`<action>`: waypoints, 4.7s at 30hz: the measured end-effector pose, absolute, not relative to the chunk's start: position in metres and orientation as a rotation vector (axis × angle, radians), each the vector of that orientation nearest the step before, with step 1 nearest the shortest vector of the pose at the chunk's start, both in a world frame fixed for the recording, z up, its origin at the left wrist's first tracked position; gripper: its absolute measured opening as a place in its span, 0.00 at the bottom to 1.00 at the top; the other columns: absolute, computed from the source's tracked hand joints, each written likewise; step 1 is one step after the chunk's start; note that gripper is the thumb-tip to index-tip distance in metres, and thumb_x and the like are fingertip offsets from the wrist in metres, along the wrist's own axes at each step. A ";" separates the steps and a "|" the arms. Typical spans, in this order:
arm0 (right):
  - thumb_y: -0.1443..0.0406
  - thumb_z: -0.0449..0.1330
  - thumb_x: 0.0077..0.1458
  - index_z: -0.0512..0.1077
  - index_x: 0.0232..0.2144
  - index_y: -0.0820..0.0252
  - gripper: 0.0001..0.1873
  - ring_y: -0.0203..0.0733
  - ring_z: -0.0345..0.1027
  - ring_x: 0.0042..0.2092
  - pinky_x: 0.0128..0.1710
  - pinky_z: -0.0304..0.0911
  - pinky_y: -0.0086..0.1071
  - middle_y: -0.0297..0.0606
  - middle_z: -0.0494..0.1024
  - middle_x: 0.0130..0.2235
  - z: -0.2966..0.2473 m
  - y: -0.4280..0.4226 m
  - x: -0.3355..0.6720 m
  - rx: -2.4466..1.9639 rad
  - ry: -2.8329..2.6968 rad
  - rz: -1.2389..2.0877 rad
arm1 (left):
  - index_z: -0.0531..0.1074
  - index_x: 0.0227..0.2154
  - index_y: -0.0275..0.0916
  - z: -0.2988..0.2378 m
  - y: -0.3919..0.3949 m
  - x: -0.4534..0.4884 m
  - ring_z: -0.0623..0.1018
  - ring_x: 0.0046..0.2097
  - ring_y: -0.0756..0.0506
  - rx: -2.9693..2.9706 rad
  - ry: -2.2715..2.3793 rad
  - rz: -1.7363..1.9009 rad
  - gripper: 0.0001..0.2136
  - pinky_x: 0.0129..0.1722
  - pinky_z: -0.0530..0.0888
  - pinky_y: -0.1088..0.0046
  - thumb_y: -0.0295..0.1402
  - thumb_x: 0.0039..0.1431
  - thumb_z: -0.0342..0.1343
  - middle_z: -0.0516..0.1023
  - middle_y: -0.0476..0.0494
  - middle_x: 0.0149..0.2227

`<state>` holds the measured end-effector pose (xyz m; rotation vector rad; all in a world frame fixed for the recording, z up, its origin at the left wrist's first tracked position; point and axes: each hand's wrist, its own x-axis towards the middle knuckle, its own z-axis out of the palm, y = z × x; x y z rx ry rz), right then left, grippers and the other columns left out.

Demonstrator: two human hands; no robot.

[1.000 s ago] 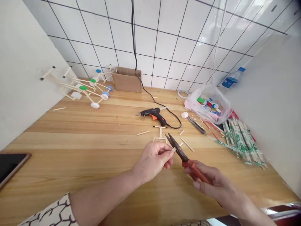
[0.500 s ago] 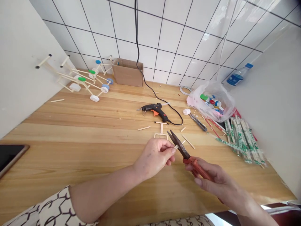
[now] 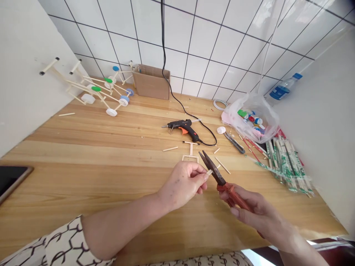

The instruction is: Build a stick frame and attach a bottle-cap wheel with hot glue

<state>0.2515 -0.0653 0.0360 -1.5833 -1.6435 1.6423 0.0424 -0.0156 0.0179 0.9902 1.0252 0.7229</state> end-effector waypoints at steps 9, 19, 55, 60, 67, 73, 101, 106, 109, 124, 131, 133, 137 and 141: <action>0.56 0.59 0.50 0.74 0.38 0.58 0.15 0.50 0.64 0.49 0.49 0.60 0.41 0.44 0.71 0.47 0.038 -0.065 0.249 -1.595 -1.683 1.587 | 0.71 0.22 0.35 0.017 -0.016 0.042 0.69 0.19 0.53 1.002 1.035 0.696 0.06 0.20 0.67 0.78 0.31 0.51 0.54 0.72 0.50 0.18; 0.57 0.58 0.52 0.72 0.36 0.58 0.12 0.50 0.59 0.52 0.48 0.57 0.39 0.42 0.70 0.46 0.040 -0.063 0.245 -1.569 -1.673 1.639 | 0.72 0.22 0.35 0.020 -0.015 0.042 0.69 0.18 0.54 1.000 1.055 0.685 0.06 0.19 0.65 0.79 0.29 0.51 0.53 0.72 0.50 0.17; 0.60 0.58 0.53 0.69 0.33 0.58 0.08 0.49 0.57 0.52 0.39 0.56 0.33 0.40 0.69 0.43 0.033 -0.064 0.249 -1.521 -1.560 1.784 | 0.70 0.23 0.34 0.020 -0.014 0.041 0.68 0.19 0.56 1.054 1.067 0.575 0.07 0.19 0.65 0.82 0.29 0.55 0.51 0.71 0.51 0.18; 0.59 0.58 0.53 0.69 0.33 0.57 0.08 0.49 0.58 0.52 0.42 0.56 0.34 0.39 0.69 0.40 0.033 -0.064 0.248 -1.525 -1.579 1.762 | 0.70 0.24 0.34 0.021 -0.014 0.041 0.69 0.19 0.56 1.055 1.070 0.571 0.07 0.19 0.66 0.82 0.29 0.55 0.51 0.72 0.50 0.19; 0.59 0.58 0.53 0.70 0.32 0.58 0.09 0.52 0.56 0.54 0.46 0.54 0.38 0.40 0.70 0.40 0.035 -0.066 0.250 -1.548 -1.599 1.739 | 0.70 0.24 0.34 0.019 -0.014 0.041 0.69 0.19 0.55 1.051 1.067 0.571 0.07 0.19 0.65 0.82 0.29 0.55 0.51 0.71 0.51 0.19; 0.59 0.58 0.53 0.69 0.31 0.58 0.09 0.51 0.56 0.54 0.49 0.53 0.39 0.40 0.70 0.39 0.036 -0.065 0.247 -1.537 -1.633 1.714 | 0.70 0.25 0.34 0.019 -0.014 0.041 0.68 0.19 0.56 1.043 1.074 0.564 0.06 0.19 0.66 0.81 0.29 0.55 0.51 0.71 0.51 0.19; 0.63 0.57 0.53 0.65 0.44 0.60 0.15 0.44 0.61 0.45 0.46 0.56 0.37 0.38 0.68 0.40 0.042 -0.059 0.242 -1.608 -1.741 1.728 | 0.70 0.23 0.35 0.012 -0.013 0.043 0.68 0.19 0.54 1.062 1.065 0.587 0.07 0.20 0.64 0.80 0.31 0.53 0.52 0.70 0.52 0.18; 0.66 0.57 0.51 0.64 0.43 0.59 0.15 0.41 0.60 0.41 0.42 0.57 0.34 0.35 0.67 0.36 0.046 -0.061 0.242 -1.632 -1.703 1.709 | 0.70 0.22 0.35 0.016 -0.014 0.046 0.68 0.19 0.54 1.093 1.050 0.617 0.06 0.20 0.64 0.79 0.30 0.52 0.53 0.72 0.51 0.18; 0.67 0.57 0.49 0.63 0.43 0.58 0.17 0.40 0.60 0.39 0.40 0.56 0.33 0.34 0.67 0.35 0.046 -0.062 0.247 -1.626 -1.694 1.712 | 0.71 0.23 0.35 0.020 -0.014 0.050 0.69 0.19 0.54 1.103 1.048 0.620 0.06 0.20 0.65 0.79 0.30 0.52 0.53 0.71 0.51 0.18; 0.71 0.52 0.38 0.62 0.28 0.59 0.10 0.31 0.54 0.25 0.19 0.49 0.24 0.29 0.61 0.26 0.034 -0.062 0.248 -1.794 -1.386 1.811 | 0.68 0.22 0.35 0.013 0.000 0.073 0.65 0.15 0.55 1.011 1.153 0.527 0.05 0.16 0.61 0.80 0.27 0.50 0.55 0.69 0.54 0.15; 0.72 0.50 0.33 0.58 0.23 0.59 0.08 0.30 0.52 0.20 0.15 0.47 0.23 0.27 0.58 0.21 0.031 -0.059 0.250 -1.794 -1.353 1.833 | 0.67 0.18 0.35 0.009 0.005 0.079 0.65 0.15 0.55 0.982 1.162 0.490 0.07 0.15 0.60 0.80 0.25 0.49 0.55 0.69 0.53 0.13; 0.72 0.49 0.32 0.58 0.22 0.59 0.09 0.29 0.51 0.19 0.14 0.47 0.23 0.27 0.58 0.21 0.030 -0.059 0.251 -1.772 -1.322 1.854 | 0.66 0.18 0.35 0.008 0.007 0.081 0.65 0.15 0.55 0.977 1.168 0.485 0.07 0.15 0.60 0.80 0.24 0.49 0.54 0.69 0.53 0.13; 0.72 0.49 0.30 0.57 0.21 0.58 0.09 0.27 0.49 0.15 0.11 0.41 0.23 0.26 0.57 0.20 0.025 -0.056 0.254 -1.778 -1.211 1.911 | 0.66 0.17 0.35 0.007 0.009 0.085 0.64 0.14 0.55 0.966 1.180 0.478 0.08 0.14 0.59 0.80 0.24 0.49 0.54 0.68 0.53 0.13; 0.72 0.49 0.28 0.58 0.21 0.59 0.11 0.26 0.48 0.15 0.11 0.41 0.23 0.25 0.58 0.19 0.022 -0.051 0.256 -1.784 -1.107 1.956 | 0.65 0.16 0.35 0.008 0.012 0.090 0.63 0.13 0.55 0.969 1.141 0.469 0.08 0.14 0.59 0.80 0.23 0.48 0.55 0.68 0.53 0.12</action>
